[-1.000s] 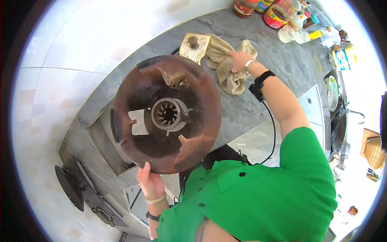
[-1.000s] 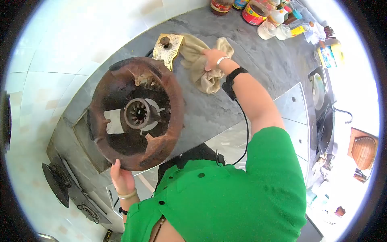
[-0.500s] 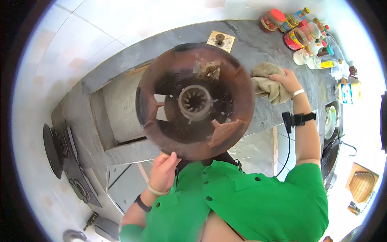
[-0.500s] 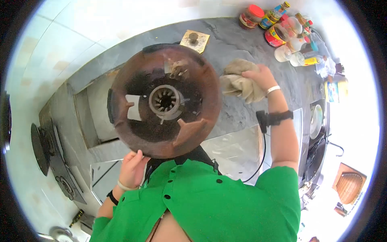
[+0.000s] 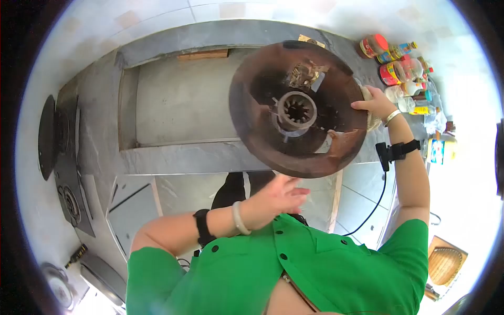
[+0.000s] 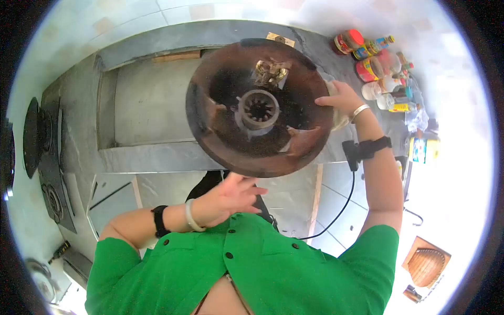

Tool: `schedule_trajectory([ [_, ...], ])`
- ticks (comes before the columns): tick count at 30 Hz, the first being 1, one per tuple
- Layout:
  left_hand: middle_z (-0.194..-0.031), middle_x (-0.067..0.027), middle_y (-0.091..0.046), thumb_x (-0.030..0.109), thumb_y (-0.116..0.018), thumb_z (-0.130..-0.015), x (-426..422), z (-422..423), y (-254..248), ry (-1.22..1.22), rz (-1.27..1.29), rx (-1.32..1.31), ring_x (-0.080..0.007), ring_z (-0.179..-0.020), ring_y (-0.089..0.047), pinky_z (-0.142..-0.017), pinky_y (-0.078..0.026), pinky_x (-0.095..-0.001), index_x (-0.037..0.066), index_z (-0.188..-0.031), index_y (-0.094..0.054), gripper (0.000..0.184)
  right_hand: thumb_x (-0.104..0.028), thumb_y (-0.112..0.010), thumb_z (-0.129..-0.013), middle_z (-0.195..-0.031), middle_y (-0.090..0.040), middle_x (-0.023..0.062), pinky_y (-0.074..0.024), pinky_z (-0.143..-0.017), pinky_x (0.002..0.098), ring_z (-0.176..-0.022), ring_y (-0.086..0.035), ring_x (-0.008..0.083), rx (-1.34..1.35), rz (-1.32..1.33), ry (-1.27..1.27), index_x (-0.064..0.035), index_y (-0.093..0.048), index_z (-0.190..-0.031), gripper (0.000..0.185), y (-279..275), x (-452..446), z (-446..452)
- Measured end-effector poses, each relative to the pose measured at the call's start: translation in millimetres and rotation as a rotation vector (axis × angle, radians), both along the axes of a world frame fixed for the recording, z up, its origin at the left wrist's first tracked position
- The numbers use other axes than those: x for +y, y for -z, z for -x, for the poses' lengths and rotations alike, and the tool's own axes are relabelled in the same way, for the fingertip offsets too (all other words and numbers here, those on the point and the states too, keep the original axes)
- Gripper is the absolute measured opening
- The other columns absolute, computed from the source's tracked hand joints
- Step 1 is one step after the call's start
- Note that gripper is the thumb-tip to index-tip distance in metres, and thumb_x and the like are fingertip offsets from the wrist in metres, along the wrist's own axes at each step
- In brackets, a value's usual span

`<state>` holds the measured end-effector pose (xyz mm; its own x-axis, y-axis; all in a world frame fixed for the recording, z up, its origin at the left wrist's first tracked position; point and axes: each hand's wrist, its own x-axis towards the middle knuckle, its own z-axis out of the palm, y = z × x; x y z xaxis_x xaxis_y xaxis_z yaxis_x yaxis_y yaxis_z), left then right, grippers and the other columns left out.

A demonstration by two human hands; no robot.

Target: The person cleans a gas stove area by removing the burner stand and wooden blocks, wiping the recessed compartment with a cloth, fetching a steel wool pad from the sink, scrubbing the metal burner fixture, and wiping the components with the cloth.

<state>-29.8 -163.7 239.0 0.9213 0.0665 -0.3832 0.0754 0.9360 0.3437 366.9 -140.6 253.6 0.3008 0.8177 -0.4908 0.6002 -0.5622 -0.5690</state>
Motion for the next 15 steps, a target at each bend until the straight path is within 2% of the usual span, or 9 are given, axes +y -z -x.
schedule_trajectory([
  [3, -0.152, -0.0153, -0.004, 0.022, -0.065, -0.085, -17, -20, 0, 0.149, 0.034, -0.091, -0.0233, -0.131, -0.033, -0.094, -0.04, -0.0361, 0.022, -0.146, 0.005, 0.093, -0.026, -0.079, -0.066, -0.104, -0.065, 0.0115, -0.0446, -0.088, 0.0324, -0.096, -0.059, 0.0205, 0.0, 0.028, -0.142, 0.0016, -0.058, -0.114, 0.059, -2, 13, -24],
  [4, -0.153, -0.0158, -0.002, 0.022, -0.067, -0.083, -25, -29, 7, 0.201, 0.061, -0.114, -0.0232, -0.132, -0.031, -0.095, -0.039, -0.0379, 0.022, -0.145, 0.014, 0.102, -0.026, -0.078, -0.066, -0.105, -0.064, 0.0117, -0.044, -0.088, 0.0322, -0.097, -0.059, 0.0205, -0.032, 0.029, -0.184, 0.0016, -0.058, -0.115, 0.06, -6, 18, -26],
  [6, -0.153, -0.0149, -0.002, 0.022, -0.067, -0.083, -42, -47, 15, 0.246, 0.005, -0.21, -0.0229, -0.132, -0.03, -0.095, -0.039, -0.0393, 0.022, -0.145, 0.014, 0.102, -0.025, -0.078, -0.067, -0.106, -0.063, 0.012, -0.0422, -0.09, 0.0323, -0.1, -0.057, 0.0196, -0.062, 0.024, -0.239, 0.001, -0.057, -0.114, 0.058, 0, 28, -43],
  [8, -0.154, -0.0118, -0.004, 0.02, -0.066, -0.083, -59, -70, 20, 0.221, 0.118, -0.226, -0.0217, -0.132, -0.03, -0.097, -0.037, -0.0429, 0.024, -0.145, 0.016, 0.102, -0.026, -0.078, -0.067, -0.105, -0.063, 0.0124, -0.0421, -0.089, 0.0328, -0.1, -0.056, 0.0204, -0.121, 0.044, -0.354, 0.0006, -0.057, -0.113, 0.057, -15, 45, -41],
  [10, -0.154, -0.0112, -0.005, 0.024, -0.062, -0.087, -66, -92, 17, 0.187, 0.081, -0.282, -0.0243, -0.135, -0.027, -0.098, -0.039, -0.0434, 0.017, -0.144, 0.017, 0.097, -0.027, -0.077, -0.067, -0.102, -0.062, 0.0135, -0.0419, -0.088, 0.0334, -0.098, -0.056, 0.0223, -0.172, 0.001, -0.485, -0.0003, -0.057, -0.109, 0.054, -14, 62, -50],
  [11, -0.154, -0.0109, -0.005, 0.025, -0.06, -0.089, -70, -104, 15, 0.167, 0.065, -0.309, -0.0256, -0.137, -0.025, -0.099, -0.04, -0.0436, 0.014, -0.144, 0.018, 0.095, -0.028, -0.077, -0.067, -0.104, -0.062, 0.014, -0.0415, -0.089, 0.0333, -0.1, -0.056, 0.0228, -0.178, 0.026, -0.509, 0.0002, -0.056, -0.111, 0.056, -13, 70, -54],
  [13, -0.155, -0.0089, -0.004, 0.028, -0.06, -0.089, -74, -127, 15, 0.134, 0.07, -0.345, -0.0257, -0.137, -0.024, -0.099, -0.038, -0.0454, 0.014, -0.144, 0.019, 0.097, -0.029, -0.077, -0.067, -0.107, -0.061, 0.0151, -0.0409, -0.09, 0.033, -0.102, -0.055, 0.0236, -0.194, 0.059, -0.554, 0.0011, -0.055, -0.115, 0.061, -14, 89, -58],
  [14, -0.155, -0.008, -0.004, 0.03, -0.06, -0.089, -76, -138, 16, 0.12, 0.072, -0.362, -0.0257, -0.137, -0.024, -0.099, -0.038, -0.0462, 0.014, -0.144, 0.02, 0.098, -0.027, -0.078, -0.066, -0.114, -0.059, 0.0148, -0.0393, -0.094, 0.0322, -0.106, -0.053, 0.0223, -0.317, -0.011, -0.566, 0.003, -0.051, -0.122, 0.069, -10, 94, -74],
  [15, -0.155, -0.0071, -0.003, 0.031, -0.06, -0.089, -77, -149, 18, 0.099, 0.062, -0.38, -0.0258, -0.138, -0.024, -0.099, -0.037, -0.0473, 0.013, -0.143, 0.021, 0.099, -0.025, -0.078, -0.066, -0.115, -0.059, 0.0141, -0.0386, -0.095, 0.0319, -0.107, -0.053, 0.0216, -0.246, 0.027, -0.566, 0.0034, -0.049, -0.124, 0.071, -10, 104, -78],
])
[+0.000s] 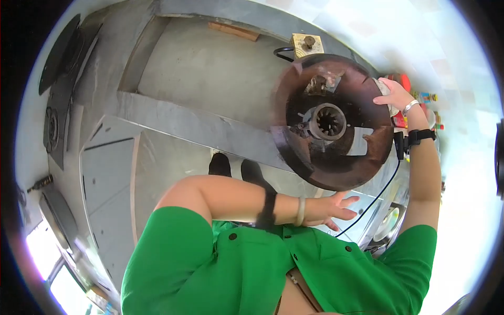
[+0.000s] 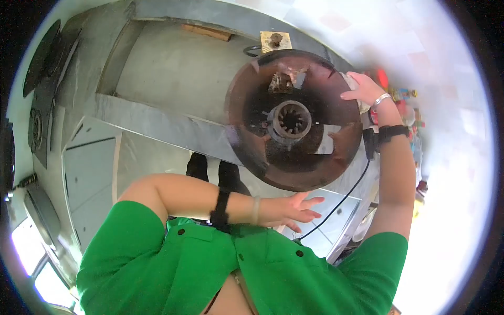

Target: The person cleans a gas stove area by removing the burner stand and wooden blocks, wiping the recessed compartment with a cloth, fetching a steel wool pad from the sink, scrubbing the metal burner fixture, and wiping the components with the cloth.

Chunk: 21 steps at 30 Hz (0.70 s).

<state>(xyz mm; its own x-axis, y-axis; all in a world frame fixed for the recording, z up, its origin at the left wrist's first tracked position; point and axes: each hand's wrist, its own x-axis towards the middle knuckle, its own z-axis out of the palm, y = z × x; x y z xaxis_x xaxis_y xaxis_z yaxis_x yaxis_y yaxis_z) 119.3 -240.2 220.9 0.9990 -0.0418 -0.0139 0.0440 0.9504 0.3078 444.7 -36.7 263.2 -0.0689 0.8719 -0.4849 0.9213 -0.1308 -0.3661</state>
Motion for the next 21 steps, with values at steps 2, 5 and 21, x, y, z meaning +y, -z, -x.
schedule_trajectory([
  [2, -0.156, -0.0055, -0.002, 0.035, -0.061, -0.088, -6, -22, 6, -0.039, 0.001, -0.037, -0.0259, -0.138, -0.023, -0.1, -0.034, -0.0494, 0.013, -0.143, 0.022, 0.101, -0.023, -0.079, -0.065, -0.118, -0.058, 0.0128, -0.0373, -0.097, 0.0313, -0.11, -0.052, 0.0202, 0.108, 0.125, 0.023, 0.0044, -0.046, -0.127, 0.076, 2, 18, -7],
  [5, -0.156, -0.004, 0.0, 0.038, -0.063, -0.086, -16, -51, 10, -0.103, 0.048, -0.057, -0.0244, -0.138, -0.022, -0.1, -0.029, -0.0551, 0.017, -0.144, 0.021, 0.104, -0.019, -0.079, -0.066, -0.119, -0.057, 0.0088, -0.0363, -0.099, 0.0308, -0.11, -0.05, 0.0178, 0.138, 0.167, 0.023, 0.0019, -0.047, -0.128, 0.073, -1, 33, -5],
  [21, -0.156, -0.0033, 0.002, 0.052, -0.059, -0.081, -42, -129, 70, -0.097, -0.111, -0.056, -0.0259, -0.141, -0.01, -0.104, -0.021, -0.0613, 0.02, -0.149, 0.001, 0.096, -0.02, -0.08, -0.068, -0.12, -0.057, 0.0138, -0.0388, -0.097, 0.0329, -0.112, -0.052, 0.0225, -0.223, -0.008, -0.258, 0.0015, -0.046, -0.128, 0.071, 5, 38, -15],
])
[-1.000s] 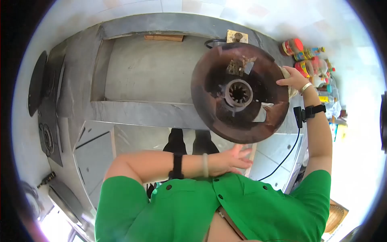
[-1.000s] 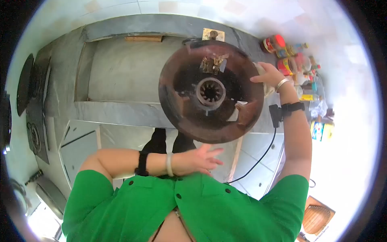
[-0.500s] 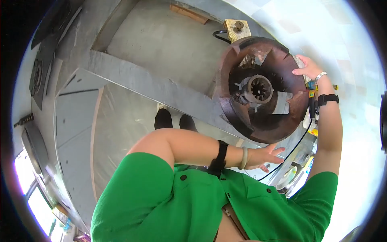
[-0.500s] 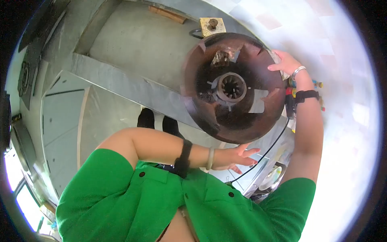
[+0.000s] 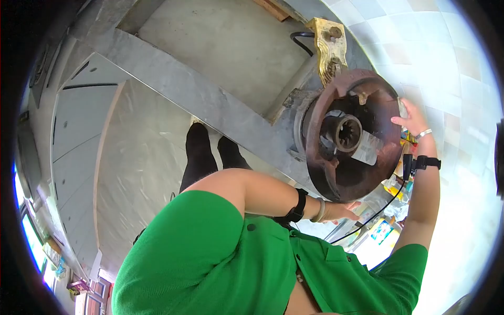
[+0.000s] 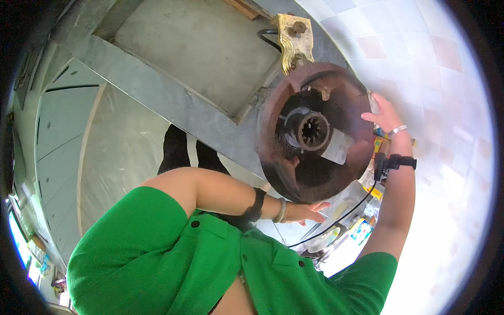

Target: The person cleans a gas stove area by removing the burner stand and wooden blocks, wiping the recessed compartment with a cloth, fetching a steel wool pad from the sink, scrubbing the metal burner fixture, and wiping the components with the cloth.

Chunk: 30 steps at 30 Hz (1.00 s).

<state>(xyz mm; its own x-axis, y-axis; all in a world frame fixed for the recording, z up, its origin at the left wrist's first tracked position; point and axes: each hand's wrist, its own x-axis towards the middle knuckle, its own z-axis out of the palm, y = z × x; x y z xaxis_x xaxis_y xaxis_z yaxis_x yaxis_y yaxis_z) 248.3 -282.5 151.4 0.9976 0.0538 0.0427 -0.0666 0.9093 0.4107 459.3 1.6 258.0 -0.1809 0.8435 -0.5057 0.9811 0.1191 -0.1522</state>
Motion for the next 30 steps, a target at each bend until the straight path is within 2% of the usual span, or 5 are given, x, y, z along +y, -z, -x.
schedule_trajectory([
  [11, -0.145, -0.0146, -0.032, 0.029, -0.061, -0.084, -34, -45, 63, -0.121, -0.233, -0.017, -0.0221, -0.114, -0.05, -0.081, -0.05, -0.0357, 0.011, -0.147, -0.013, 0.082, -0.024, -0.081, -0.064, -0.12, -0.056, 0.0177, -0.0394, -0.098, 0.0349, -0.114, -0.052, 0.03, -0.005, -0.016, 0.009, 0.0003, -0.047, -0.127, 0.076, 7, 2, -12],
  [14, -0.084, -0.0068, -0.066, 0.032, -0.061, -0.085, 8, 56, 72, -0.062, -0.797, 0.023, -0.0156, -0.068, -0.063, -0.059, -0.051, -0.0285, 0.0, -0.113, -0.057, 0.043, -0.024, -0.082, -0.063, -0.121, -0.055, 0.0191, -0.0393, -0.098, 0.0353, -0.114, -0.051, 0.0316, -0.013, -0.029, 0.014, 0.0003, -0.047, -0.127, 0.077, 6, 1, -6],
  [16, -0.089, -0.0093, -0.066, 0.035, -0.059, -0.088, 75, 131, 41, 0.196, -0.873, 0.098, -0.0177, -0.082, -0.063, -0.071, -0.049, -0.0336, 0.004, -0.094, -0.065, 0.033, -0.024, -0.082, -0.063, -0.12, -0.055, 0.0198, -0.0393, -0.098, 0.0351, -0.114, -0.052, 0.0316, 0.01, -0.034, 0.026, 0.0001, -0.046, -0.127, 0.077, 7, -1, -9],
  [25, -0.067, -0.0076, -0.065, 0.024, -0.051, -0.094, 143, 199, -11, -0.565, -0.74, 0.585, -0.014, -0.053, -0.061, -0.052, -0.048, -0.029, 0.0, -0.077, -0.055, 0.029, -0.025, -0.079, -0.07, -0.114, -0.059, 0.0132, -0.041, -0.094, 0.0314, -0.107, -0.054, 0.0208, 0.117, 0.061, 0.293, 0.0041, -0.049, -0.123, 0.068, 2, -1, -24],
  [30, -0.069, -0.0074, -0.066, 0.021, -0.048, -0.095, 134, 190, -18, -0.554, -0.694, 0.635, -0.0135, -0.055, -0.061, -0.052, -0.048, -0.0295, 0.001, -0.075, -0.053, 0.029, -0.028, -0.073, -0.079, -0.12, -0.056, 0.0152, -0.0442, -0.09, 0.0328, -0.104, -0.056, 0.0216, 0.316, -0.637, 0.7, 0.0072, -0.048, -0.125, 0.064, 4, -27, -112],
])
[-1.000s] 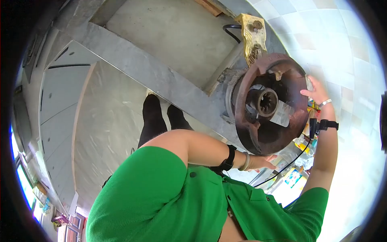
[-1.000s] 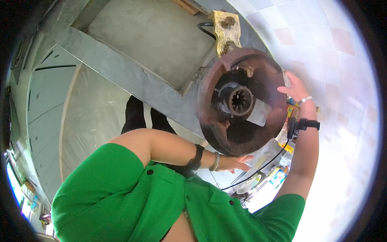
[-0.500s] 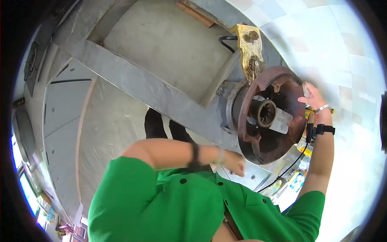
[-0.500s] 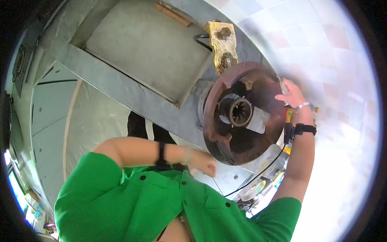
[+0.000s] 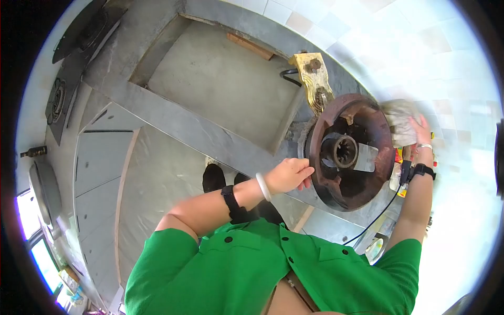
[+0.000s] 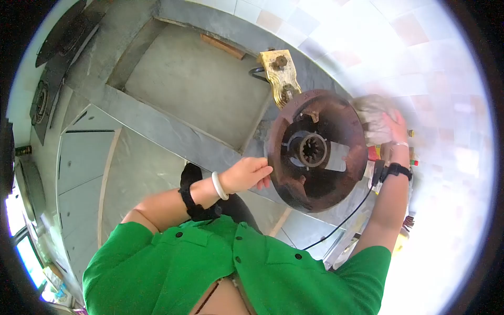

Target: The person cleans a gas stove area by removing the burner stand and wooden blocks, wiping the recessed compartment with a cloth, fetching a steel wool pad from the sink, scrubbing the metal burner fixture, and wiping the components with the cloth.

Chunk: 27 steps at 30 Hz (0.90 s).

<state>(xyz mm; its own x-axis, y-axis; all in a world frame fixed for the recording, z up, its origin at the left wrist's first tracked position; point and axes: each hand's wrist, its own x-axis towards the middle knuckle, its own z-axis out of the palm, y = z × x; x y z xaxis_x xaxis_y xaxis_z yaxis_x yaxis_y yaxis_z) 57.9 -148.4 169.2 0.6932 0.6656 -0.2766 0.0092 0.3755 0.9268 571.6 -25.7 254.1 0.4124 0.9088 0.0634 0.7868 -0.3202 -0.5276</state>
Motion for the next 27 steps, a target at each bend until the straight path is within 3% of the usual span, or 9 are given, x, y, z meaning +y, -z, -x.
schedule_trajectory([
  [3, -0.07, -0.0076, -0.066, 0.023, -0.05, -0.093, 3, 3, 0, 0.048, -0.031, 0.008, -0.0137, -0.056, -0.061, -0.054, -0.048, -0.0289, 0.001, -0.075, -0.055, 0.029, -0.029, -0.073, -0.079, -0.128, -0.051, 0.0182, -0.0422, -0.094, 0.0334, -0.11, -0.054, 0.0241, 0.406, -0.244, 0.181, 0.008, -0.044, -0.129, 0.068, -49, -20, 24],
  [6, -0.07, -0.0074, -0.066, 0.025, -0.053, -0.092, 11, 8, 0, 0.075, -0.068, 0.031, -0.0137, -0.057, -0.061, -0.056, -0.048, -0.028, 0.001, -0.075, -0.056, 0.029, -0.031, -0.076, -0.075, -0.127, -0.052, 0.0199, -0.0396, -0.097, 0.0349, -0.113, -0.051, 0.0245, 0.248, -0.428, 0.165, 0.0083, -0.038, -0.133, 0.08, -54, -24, 14],
  [15, -0.075, -0.0019, -0.063, 0.026, -0.059, -0.091, 3, -3, 11, -0.055, 0.186, -0.148, -0.0094, -0.068, -0.057, -0.065, -0.046, -0.0253, 0.001, -0.083, -0.061, 0.026, -0.03, -0.076, -0.075, -0.126, -0.052, 0.0203, -0.0462, -0.092, 0.0423, -0.11, -0.054, 0.0345, 0.575, -0.868, 0.776, 0.0008, -0.041, -0.132, 0.073, -3, -84, -46],
  [18, -0.083, -0.0005, -0.062, 0.021, -0.058, -0.092, 11, 6, 10, -0.069, 0.277, -0.253, -0.0087, -0.074, -0.056, -0.069, -0.045, -0.0247, 0.001, -0.093, -0.062, 0.02, -0.025, -0.076, -0.075, -0.123, -0.054, 0.0198, -0.0501, -0.086, 0.0438, -0.104, -0.058, 0.0355, 0.61, -1.063, 0.836, -0.0024, -0.043, -0.131, 0.069, -10, -75, -20],
  [22, -0.092, -0.0003, -0.064, 0.017, -0.055, -0.092, 28, 17, 16, -0.097, 0.379, -0.239, -0.0103, -0.08, -0.058, -0.078, -0.045, -0.025, 0.003, -0.1, -0.062, 0.017, -0.019, -0.076, -0.074, -0.118, -0.057, 0.019, -0.0526, -0.08, 0.0419, -0.098, -0.061, 0.0328, 0.491, -1.089, 0.928, -0.0025, -0.045, -0.129, 0.065, -11, -40, -44],
  [25, -0.08, -0.0006, -0.059, 0.02, -0.063, -0.088, 31, 16, 11, -0.171, 0.42, -0.196, -0.0106, -0.077, -0.056, -0.067, -0.045, -0.0262, 0.003, -0.087, -0.059, 0.018, -0.022, -0.076, -0.073, -0.118, -0.055, 0.0186, -0.0506, -0.078, 0.036, -0.095, -0.06, 0.0271, 0.475, -0.999, 0.714, 0.0039, -0.044, -0.128, 0.068, -26, -21, -30],
  [27, -0.079, -0.0038, -0.059, 0.024, -0.07, -0.08, 42, 7, 35, -0.141, 0.033, 0.038, -0.0142, -0.076, -0.056, -0.068, -0.046, -0.028, 0.003, -0.088, -0.057, 0.026, -0.02, -0.075, -0.073, -0.118, -0.056, 0.0175, -0.0493, -0.081, 0.035, -0.098, -0.058, 0.0261, 0.516, -0.987, 0.693, 0.0039, -0.043, -0.13, 0.069, -27, 4, -12],
])
